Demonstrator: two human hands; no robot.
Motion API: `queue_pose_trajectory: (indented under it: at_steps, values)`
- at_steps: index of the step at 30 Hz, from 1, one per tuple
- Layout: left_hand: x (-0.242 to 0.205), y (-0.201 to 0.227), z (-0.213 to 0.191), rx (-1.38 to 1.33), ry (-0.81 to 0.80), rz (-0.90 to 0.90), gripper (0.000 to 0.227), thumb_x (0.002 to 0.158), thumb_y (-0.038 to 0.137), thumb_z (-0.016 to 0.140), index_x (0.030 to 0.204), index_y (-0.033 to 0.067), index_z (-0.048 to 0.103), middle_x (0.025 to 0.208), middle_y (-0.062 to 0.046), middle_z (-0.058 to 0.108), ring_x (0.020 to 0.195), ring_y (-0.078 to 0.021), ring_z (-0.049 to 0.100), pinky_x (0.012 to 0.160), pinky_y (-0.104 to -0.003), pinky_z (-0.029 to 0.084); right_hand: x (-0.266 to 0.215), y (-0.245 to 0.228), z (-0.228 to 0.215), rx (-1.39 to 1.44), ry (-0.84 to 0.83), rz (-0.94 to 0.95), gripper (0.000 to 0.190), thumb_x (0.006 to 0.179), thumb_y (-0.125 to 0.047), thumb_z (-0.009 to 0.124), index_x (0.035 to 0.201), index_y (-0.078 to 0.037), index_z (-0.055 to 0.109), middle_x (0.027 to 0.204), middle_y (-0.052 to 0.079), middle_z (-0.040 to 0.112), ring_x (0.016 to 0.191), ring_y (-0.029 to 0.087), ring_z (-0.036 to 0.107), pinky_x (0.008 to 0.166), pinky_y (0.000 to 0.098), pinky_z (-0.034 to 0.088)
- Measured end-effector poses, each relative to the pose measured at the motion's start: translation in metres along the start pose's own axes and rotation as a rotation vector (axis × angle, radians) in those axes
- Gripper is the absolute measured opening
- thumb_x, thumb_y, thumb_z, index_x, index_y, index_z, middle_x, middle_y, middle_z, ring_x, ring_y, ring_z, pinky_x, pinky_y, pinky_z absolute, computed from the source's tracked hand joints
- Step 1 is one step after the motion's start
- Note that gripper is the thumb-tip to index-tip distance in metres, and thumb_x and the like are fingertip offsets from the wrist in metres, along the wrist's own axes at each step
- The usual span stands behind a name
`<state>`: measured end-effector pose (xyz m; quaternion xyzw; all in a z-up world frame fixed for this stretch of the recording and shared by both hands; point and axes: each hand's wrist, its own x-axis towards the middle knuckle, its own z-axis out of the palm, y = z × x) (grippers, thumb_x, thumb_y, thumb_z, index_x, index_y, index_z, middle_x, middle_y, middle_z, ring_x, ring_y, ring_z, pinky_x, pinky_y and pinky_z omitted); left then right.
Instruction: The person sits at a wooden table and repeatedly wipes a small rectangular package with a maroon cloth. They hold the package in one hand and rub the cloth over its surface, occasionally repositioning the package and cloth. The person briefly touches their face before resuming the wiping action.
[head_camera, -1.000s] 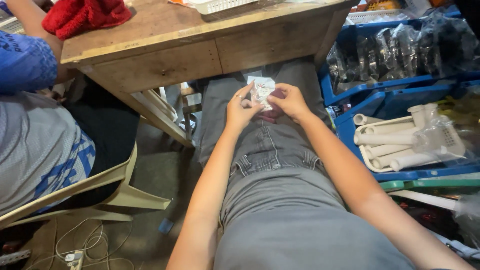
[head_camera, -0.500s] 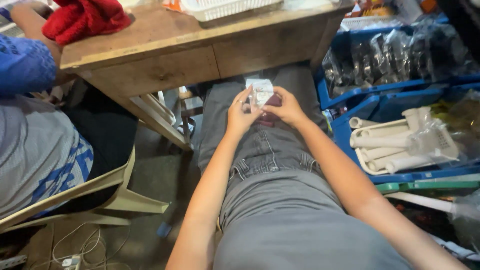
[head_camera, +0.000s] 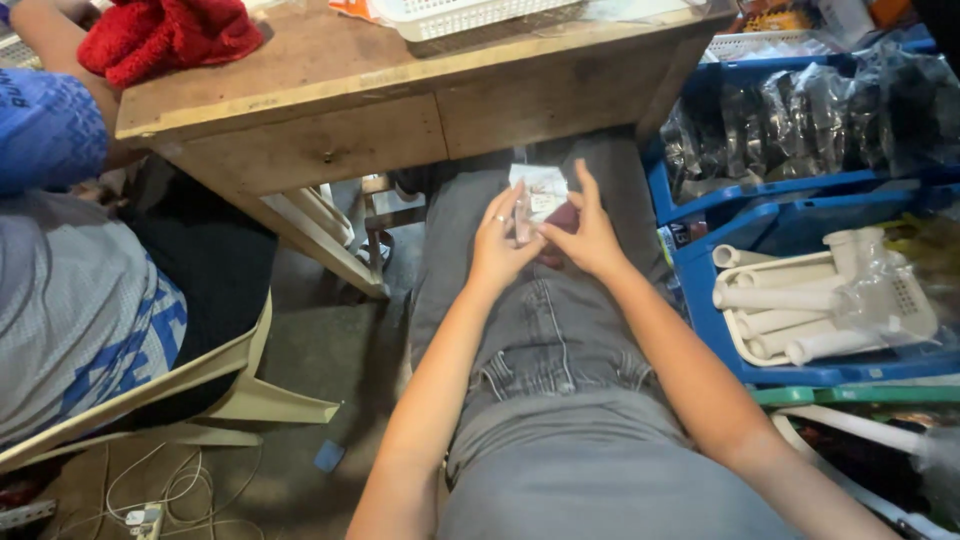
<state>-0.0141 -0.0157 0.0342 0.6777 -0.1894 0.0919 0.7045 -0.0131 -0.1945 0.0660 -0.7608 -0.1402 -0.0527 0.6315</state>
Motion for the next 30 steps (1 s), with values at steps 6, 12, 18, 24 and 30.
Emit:
queue_pose_trajectory:
  at_steps: [6,12,18,24,30]
  values:
    - [-0.004,0.017,0.002,0.105,-0.009,0.011,0.082,0.079,-0.001,0.082,0.153,0.0116,0.049,0.154,-0.014,0.045,0.139,-0.0266,0.055,0.108,-0.037,0.056,-0.007,0.002,0.000,-0.286,0.050,-0.212,0.073,0.093,-0.009,0.075,0.156,-0.007,0.039,0.138,0.021,0.064,0.123,0.023,0.065,0.103,0.0357,0.051]
    - [0.000,0.011,0.004,0.034,-0.062,0.023,0.083,0.076,0.000,0.084,0.151,0.0110,0.050,0.148,-0.012,0.042,0.135,-0.0256,0.052,0.107,-0.037,0.053,-0.006,-0.006,0.001,-0.230,0.088,0.011,0.059,0.100,-0.014,0.068,0.153,-0.007,0.044,0.116,0.019,0.071,0.104,0.021,0.067,0.090,0.0337,0.054]
    - [-0.001,-0.003,0.001,-0.183,-0.022,-0.071,0.057,0.094,-0.009,0.067,0.148,0.0067,0.056,0.146,-0.009,0.048,0.136,-0.0243,0.056,0.109,-0.035,0.052,-0.007,-0.010,0.002,-0.231,0.076,-0.044,0.044,0.099,-0.010,0.069,0.139,-0.006,0.052,0.106,0.013,0.072,0.096,0.017,0.069,0.081,0.0306,0.054]
    - [0.002,0.012,0.004,-0.194,-0.027,-0.138,0.054,0.095,-0.010,0.063,0.146,0.0045,0.053,0.142,-0.008,0.050,0.131,-0.0239,0.060,0.105,-0.033,0.053,-0.008,-0.005,-0.001,-0.218,0.097,-0.099,0.036,0.100,-0.007,0.067,0.132,-0.005,0.051,0.108,0.015,0.071,0.096,0.018,0.068,0.081,0.0310,0.054]
    - [0.003,0.011,0.005,-0.245,-0.016,-0.170,0.054,0.096,-0.010,0.062,0.147,0.0044,0.051,0.141,-0.009,0.050,0.126,-0.0217,0.061,0.102,-0.033,0.055,-0.007,-0.010,0.001,-0.187,0.081,-0.040,0.040,0.100,-0.009,0.066,0.133,-0.005,0.046,0.108,0.013,0.073,0.095,0.013,0.069,0.080,0.0280,0.053]
